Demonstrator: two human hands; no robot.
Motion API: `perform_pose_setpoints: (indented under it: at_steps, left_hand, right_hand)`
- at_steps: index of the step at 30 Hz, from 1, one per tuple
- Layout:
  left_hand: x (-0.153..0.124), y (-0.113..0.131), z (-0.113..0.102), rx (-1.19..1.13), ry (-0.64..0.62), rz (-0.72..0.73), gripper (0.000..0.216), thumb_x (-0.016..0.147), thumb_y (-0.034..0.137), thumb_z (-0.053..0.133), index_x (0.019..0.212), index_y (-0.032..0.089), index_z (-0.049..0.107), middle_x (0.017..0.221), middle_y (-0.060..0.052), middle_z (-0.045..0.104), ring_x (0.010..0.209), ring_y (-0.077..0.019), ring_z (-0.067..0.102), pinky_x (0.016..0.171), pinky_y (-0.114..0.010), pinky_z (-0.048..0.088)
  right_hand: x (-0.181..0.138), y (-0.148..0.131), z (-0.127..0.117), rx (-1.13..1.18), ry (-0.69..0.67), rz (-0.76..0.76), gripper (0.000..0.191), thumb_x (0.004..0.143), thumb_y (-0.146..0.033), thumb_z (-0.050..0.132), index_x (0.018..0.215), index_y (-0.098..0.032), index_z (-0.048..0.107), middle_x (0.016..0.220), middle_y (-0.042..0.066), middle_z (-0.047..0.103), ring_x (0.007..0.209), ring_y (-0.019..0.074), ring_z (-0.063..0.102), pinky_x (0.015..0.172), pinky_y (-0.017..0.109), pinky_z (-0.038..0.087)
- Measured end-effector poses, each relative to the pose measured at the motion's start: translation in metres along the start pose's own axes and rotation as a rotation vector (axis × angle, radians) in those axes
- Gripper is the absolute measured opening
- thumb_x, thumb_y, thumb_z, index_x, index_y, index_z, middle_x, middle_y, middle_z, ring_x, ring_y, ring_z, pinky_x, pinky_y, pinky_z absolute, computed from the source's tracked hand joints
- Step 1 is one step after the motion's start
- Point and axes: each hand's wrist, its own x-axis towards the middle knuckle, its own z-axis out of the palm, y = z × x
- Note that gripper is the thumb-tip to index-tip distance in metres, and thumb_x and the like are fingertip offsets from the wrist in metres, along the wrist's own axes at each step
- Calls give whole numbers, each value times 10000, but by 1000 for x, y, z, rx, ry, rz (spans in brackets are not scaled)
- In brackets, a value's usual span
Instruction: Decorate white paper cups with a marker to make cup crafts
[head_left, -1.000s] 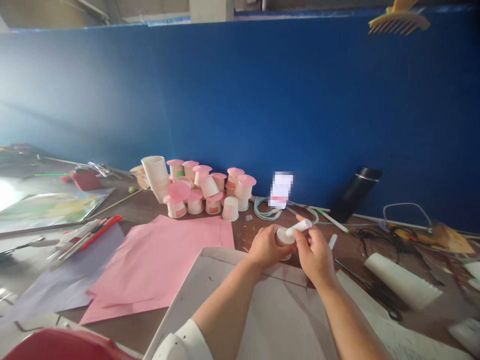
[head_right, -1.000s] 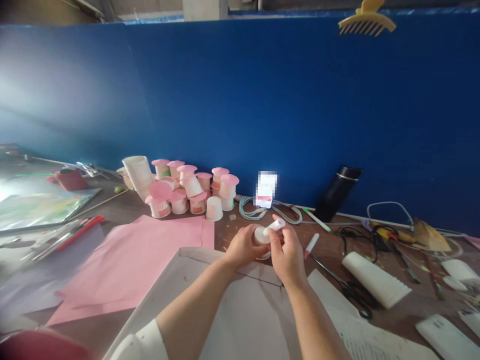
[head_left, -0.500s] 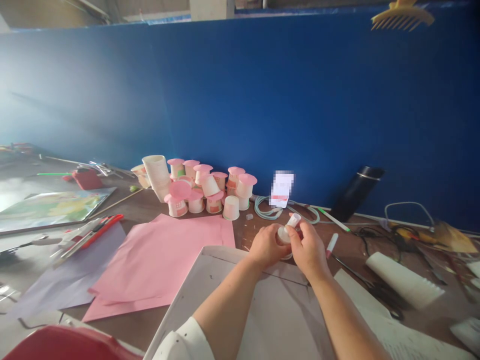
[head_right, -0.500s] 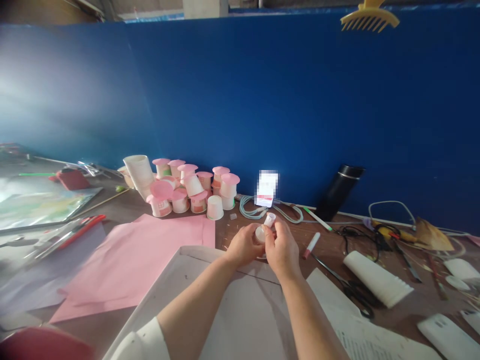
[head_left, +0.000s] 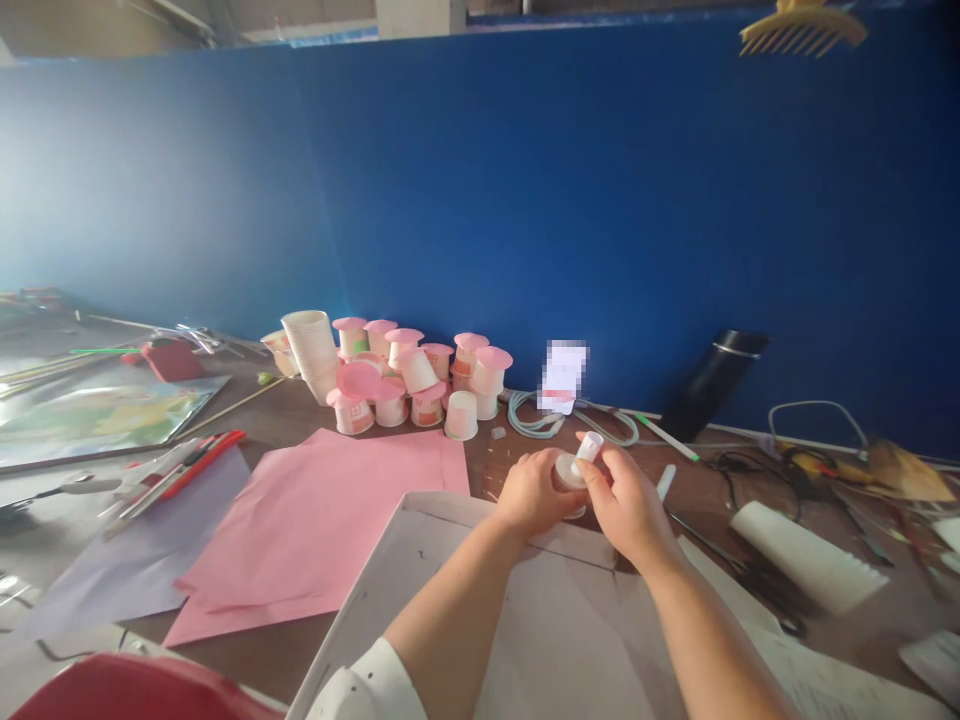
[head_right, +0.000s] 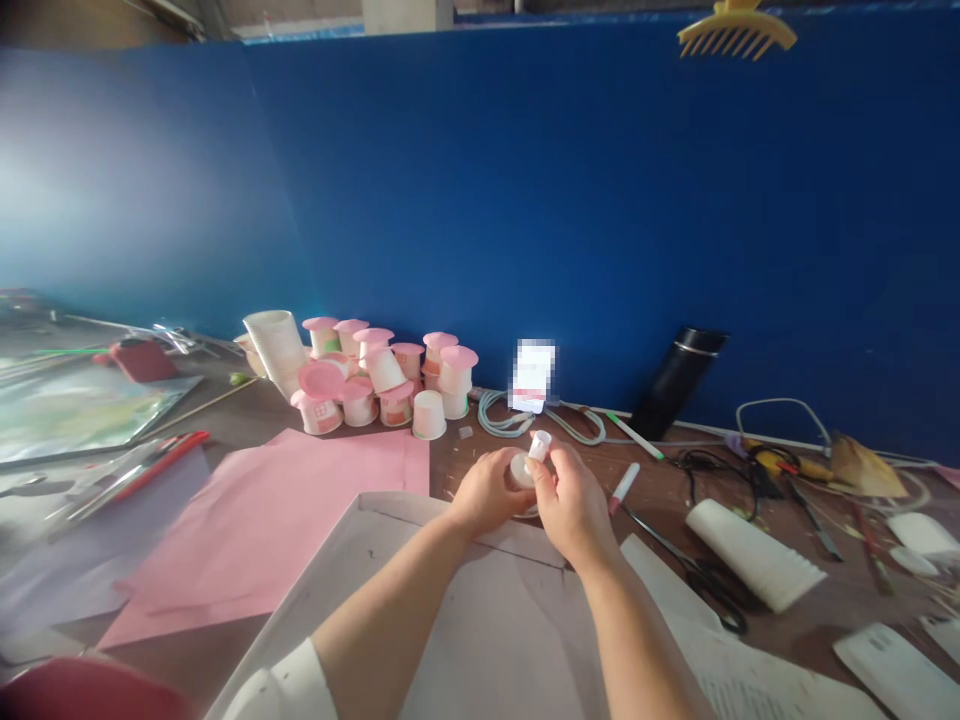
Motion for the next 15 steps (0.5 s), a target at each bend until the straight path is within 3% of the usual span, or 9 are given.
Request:
perform_pose_setpoints:
  at_steps: [3, 8, 15]
  left_hand:
    - [1, 1, 0, -2, -1, -6, 405, 699, 502, 627, 979, 210, 603, 923, -46, 645, 868, -216, 567, 758, -313, 448]
    - [2, 0, 1, 10, 11, 0, 371, 702, 500, 619, 929, 208, 593, 860, -36, 636, 830, -210, 564, 727, -306, 443]
    - [0, 0, 1, 34, 5, 19, 354, 714, 475, 610, 940, 205, 572, 911, -44, 641, 865, -219, 573, 758, -318, 440]
  right_hand:
    - [0, 2, 0, -37, 40, -20, 376, 899, -391, 452, 1227, -233, 547, 1132, 91, 634, 993, 254, 607, 845, 364, 463]
    - [3, 5, 7, -22, 90, 55, 363, 878, -408, 487, 1182, -234, 577, 1093, 85, 648, 785, 205, 618, 746, 336, 482]
    - [3, -3, 5, 58, 3, 49, 350, 884, -406, 483, 1182, -254, 585, 1123, 59, 650, 797, 192, 618, 762, 329, 479]
